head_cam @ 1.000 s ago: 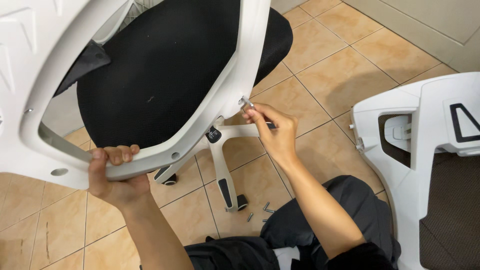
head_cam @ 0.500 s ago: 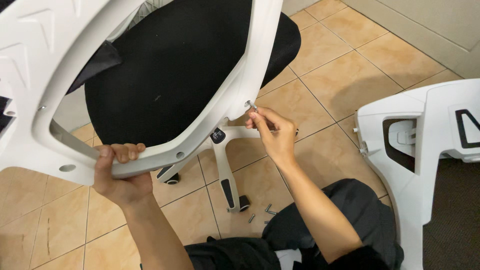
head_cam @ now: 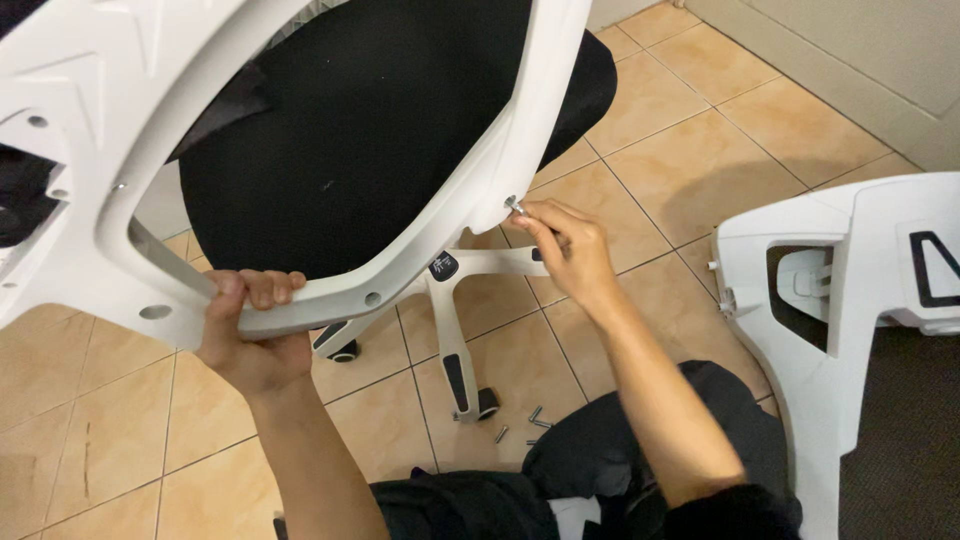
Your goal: The person assembles an office chair by attaching the white backrest frame to the black seat using an Allen key and screws. They then flip the chair and secure the seat to the base with additional screws.
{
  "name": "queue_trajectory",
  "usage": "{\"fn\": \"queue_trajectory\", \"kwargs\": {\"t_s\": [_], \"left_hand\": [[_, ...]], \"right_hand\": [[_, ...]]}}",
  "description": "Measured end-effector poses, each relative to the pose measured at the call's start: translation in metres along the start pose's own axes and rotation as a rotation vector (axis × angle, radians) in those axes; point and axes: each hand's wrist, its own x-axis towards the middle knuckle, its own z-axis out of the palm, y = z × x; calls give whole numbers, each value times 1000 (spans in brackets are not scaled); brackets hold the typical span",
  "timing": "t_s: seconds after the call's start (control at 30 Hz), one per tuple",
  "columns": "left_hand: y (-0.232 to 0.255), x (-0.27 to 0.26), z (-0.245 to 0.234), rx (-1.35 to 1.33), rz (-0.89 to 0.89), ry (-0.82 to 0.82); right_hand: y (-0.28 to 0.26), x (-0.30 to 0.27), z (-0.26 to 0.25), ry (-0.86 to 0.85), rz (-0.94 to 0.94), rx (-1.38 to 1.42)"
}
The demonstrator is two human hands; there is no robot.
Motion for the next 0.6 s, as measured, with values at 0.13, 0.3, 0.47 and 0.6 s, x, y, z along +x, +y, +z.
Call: {"fn": "queue_trajectory", "kwargs": {"t_s": [0.13,0.3,0.47,0.6], "left_hand": [[6,-1,5,-23,-16,-44],[7,-4,11,6,8,-1],[6,-3,12,1,29,-13],[7,-5,10,-12,23,-24]], "right_hand": [[20,35,-43,-252,-423,-253],[52,24,-15,-153,445,919],[26,-3,44,375,617,1271],[-24,5,43,537,503,703]]}}
